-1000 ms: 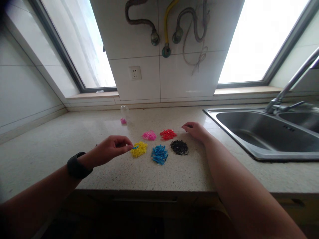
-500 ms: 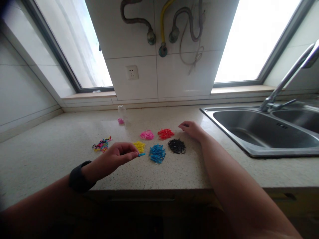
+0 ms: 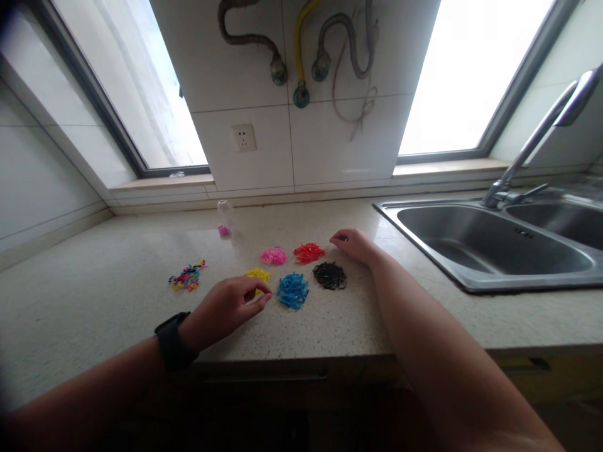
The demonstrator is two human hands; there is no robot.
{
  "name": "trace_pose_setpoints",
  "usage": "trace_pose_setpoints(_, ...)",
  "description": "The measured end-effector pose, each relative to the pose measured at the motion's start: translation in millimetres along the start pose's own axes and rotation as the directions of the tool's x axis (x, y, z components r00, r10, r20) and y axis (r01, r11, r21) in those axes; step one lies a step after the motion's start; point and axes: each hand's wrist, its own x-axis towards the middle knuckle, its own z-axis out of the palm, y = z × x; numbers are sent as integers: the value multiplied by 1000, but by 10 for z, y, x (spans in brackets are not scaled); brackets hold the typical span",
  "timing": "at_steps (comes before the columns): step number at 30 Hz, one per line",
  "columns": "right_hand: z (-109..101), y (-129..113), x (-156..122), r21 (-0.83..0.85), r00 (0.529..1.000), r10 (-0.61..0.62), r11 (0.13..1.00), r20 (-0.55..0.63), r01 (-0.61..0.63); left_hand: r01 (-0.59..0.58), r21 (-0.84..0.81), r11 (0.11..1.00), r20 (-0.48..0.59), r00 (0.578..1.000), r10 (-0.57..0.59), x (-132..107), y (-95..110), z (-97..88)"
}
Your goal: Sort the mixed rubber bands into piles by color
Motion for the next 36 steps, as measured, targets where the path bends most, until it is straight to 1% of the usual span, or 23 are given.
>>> trace_pose_setpoints(7, 23, -61, -2, -24, 1000, -28, 999, -11, 27, -26, 241, 970, -69, 997, 44, -1, -1, 165)
trace_pose_setpoints(11, 8, -140, -22, -16, 999, -31, 999, -9, 31, -74, 291, 954, -47, 995, 91, -3, -17, 214)
trace_pose_setpoints(14, 7, -158, -24, -14, 999, -42, 999, -8, 42, -97, 297, 950, -20, 994, 107, 0, -17, 227)
trace_pose_setpoints(19, 43, -116, 5, -18, 998, -60, 998, 3, 60, -130, 263, 956, -10, 990, 138, -7, 10, 228)
trace_pose_setpoints(26, 43, -147, 0, -30, 997, -71, 997, 9, 72, -143, 229, 963, 4, 989, 146, -16, 29, 228)
trace_pose_setpoints(32, 31, -145, -10, -14, 997, -70, 997, 10, 71, -167, 212, 963, -1, 985, 171, -21, -1, 240)
trace_pose_setpoints(36, 24, -128, -21, 5, 998, -69, 998, 2, 69, -158, 202, 967, -14, 986, 164, -34, -18, 239)
